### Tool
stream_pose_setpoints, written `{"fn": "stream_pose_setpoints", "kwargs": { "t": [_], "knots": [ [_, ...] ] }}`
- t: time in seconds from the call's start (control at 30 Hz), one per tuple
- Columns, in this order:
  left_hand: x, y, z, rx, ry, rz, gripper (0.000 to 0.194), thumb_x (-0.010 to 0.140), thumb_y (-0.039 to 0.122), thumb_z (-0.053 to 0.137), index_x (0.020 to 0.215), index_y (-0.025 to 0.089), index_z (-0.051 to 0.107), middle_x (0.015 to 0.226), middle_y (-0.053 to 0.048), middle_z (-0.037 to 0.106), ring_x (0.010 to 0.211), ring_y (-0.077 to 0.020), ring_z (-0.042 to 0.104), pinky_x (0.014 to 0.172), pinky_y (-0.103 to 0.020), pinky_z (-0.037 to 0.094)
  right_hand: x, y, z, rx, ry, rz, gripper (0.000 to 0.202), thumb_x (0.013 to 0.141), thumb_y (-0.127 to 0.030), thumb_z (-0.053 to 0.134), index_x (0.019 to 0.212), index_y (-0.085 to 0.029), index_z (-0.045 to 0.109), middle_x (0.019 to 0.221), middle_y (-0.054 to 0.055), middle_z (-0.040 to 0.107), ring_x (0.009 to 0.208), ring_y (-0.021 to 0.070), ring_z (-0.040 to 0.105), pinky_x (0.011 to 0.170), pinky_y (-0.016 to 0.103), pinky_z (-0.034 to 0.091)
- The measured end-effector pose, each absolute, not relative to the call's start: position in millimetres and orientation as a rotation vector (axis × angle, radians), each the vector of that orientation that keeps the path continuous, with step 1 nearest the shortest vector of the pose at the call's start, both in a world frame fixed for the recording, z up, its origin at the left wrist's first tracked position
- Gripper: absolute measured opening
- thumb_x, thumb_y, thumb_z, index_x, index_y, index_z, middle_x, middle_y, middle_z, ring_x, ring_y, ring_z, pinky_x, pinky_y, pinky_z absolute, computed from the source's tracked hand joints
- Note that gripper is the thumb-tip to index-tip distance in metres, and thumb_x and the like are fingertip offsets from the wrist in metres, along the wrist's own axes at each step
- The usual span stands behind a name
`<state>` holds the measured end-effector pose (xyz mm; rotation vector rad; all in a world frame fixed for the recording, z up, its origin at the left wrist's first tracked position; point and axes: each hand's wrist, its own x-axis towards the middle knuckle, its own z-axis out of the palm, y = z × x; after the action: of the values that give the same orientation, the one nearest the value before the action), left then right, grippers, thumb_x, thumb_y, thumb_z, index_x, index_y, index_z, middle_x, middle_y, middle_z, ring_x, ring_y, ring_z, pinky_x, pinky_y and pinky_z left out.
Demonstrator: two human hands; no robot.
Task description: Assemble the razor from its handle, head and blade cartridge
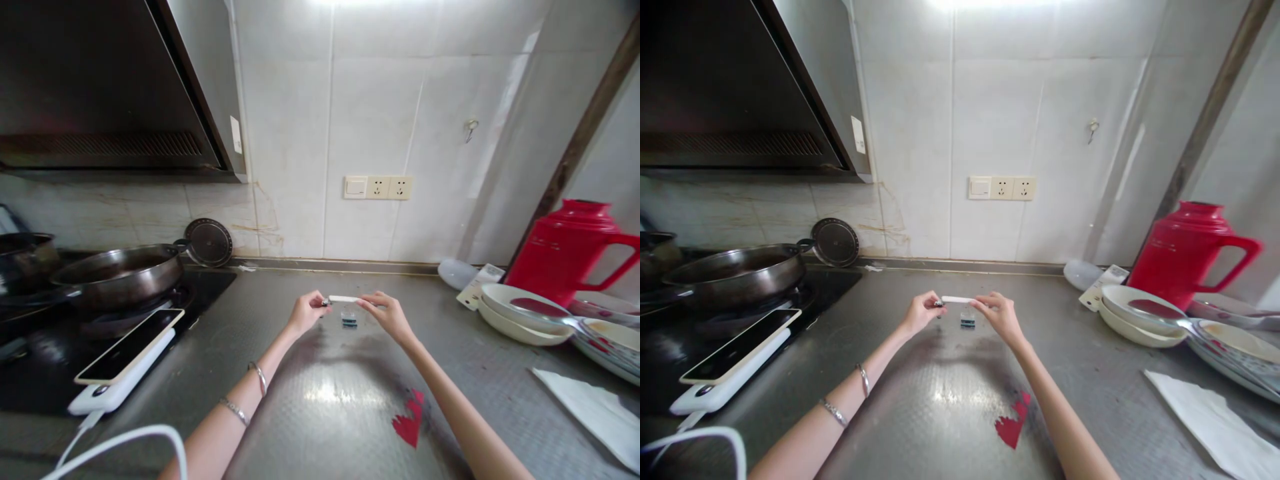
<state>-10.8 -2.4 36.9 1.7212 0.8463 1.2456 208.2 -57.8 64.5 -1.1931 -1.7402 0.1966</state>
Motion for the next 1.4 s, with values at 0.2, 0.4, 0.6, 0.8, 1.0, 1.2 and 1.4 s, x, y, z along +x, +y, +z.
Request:
{"fn": "stream_pose_setpoints", "kwargs": {
  "t": [0.2,0.4,0.6,0.8,1.0,1.2,1.4],
  "knots": [
    [-10.7,-2.2,34.5,1.694,0.828,1.226,0.024,0.06,0.026,0.073,0.063,0.016,0.051,0.059,0.003,0.061,0.056,-0.0106,0.057,0.055,-0.021,0.041,209.2,-56.2,62.0,-1.206,-1.73,0.242,0.039,0.078,-0.054,0.054,0.084,-0.021,0.074,0.07,0.004,0.063,0.063,0.0158,0.057,0.06,0.026,0.041],
    [-10.1,-3.4,36.6,1.69,0.832,1.244,0.026,0.059,0.026,0.073,0.063,0.016,0.05,0.058,0.003,0.06,0.055,-0.0102,0.056,0.055,-0.02,0.04,209.4,-56.5,62.0,-1.165,-1.729,0.285,0.038,0.077,-0.053,0.056,0.084,-0.02,0.074,0.072,0.005,0.064,0.066,0.0161,0.058,0.062,0.026,0.042],
    [-10.1,-1.0,33.8,1.689,0.84,1.239,0.027,0.058,0.026,0.073,0.062,0.016,0.048,0.058,0.004,0.06,0.056,-0.0103,0.056,0.055,-0.02,0.04,209.2,-55.0,57.9,-1.191,-1.673,0.291,0.04,0.076,-0.054,0.056,0.083,-0.018,0.074,0.072,0.006,0.064,0.064,0.0162,0.057,0.06,0.026,0.043],
    [-11.4,1.2,32.1,1.699,0.847,1.244,0.026,0.058,0.026,0.072,0.062,0.016,0.048,0.057,0.004,0.059,0.055,-0.0099,0.055,0.054,-0.02,0.039,207.7,-54.3,56.8,-1.155,-1.712,0.291,0.04,0.076,-0.054,0.056,0.083,-0.019,0.073,0.073,0.006,0.064,0.066,0.0168,0.057,0.062,0.027,0.043],
    [-10.8,-1.1,38.3,1.685,0.837,1.223,0.03,0.055,0.028,0.075,0.061,0.016,0.048,0.057,0.004,0.06,0.054,-0.0095,0.055,0.053,-0.02,0.039,215.6,-48.6,51.3,-1.193,-1.679,0.235,0.041,0.076,-0.055,0.056,0.084,-0.019,0.073,0.073,0.006,0.065,0.065,0.0164,0.058,0.062,0.027,0.044],
    [-10.7,-0.9,40.3,1.681,0.818,1.23,0.029,0.056,0.027,0.074,0.06,0.016,0.047,0.056,0.004,0.06,0.052,-0.0091,0.054,0.052,-0.02,0.039,212.1,-49.1,51.8,-1.149,-1.721,0.285,0.04,0.077,-0.053,0.055,0.086,-0.018,0.073,0.074,0.006,0.065,0.067,0.0166,0.057,0.062,0.027,0.044],
    [-10.6,-0.1,38.6,1.663,0.83,1.226,0.032,0.054,0.029,0.076,0.061,0.016,0.047,0.058,0.003,0.061,0.055,-0.0108,0.057,0.054,-0.021,0.041,215.7,-47.4,52.0,-1.17,-1.688,0.248,0.042,0.076,-0.055,0.055,0.085,-0.018,0.073,0.073,0.006,0.065,0.066,0.0169,0.058,0.06,0.027,0.044]
  ]
}}
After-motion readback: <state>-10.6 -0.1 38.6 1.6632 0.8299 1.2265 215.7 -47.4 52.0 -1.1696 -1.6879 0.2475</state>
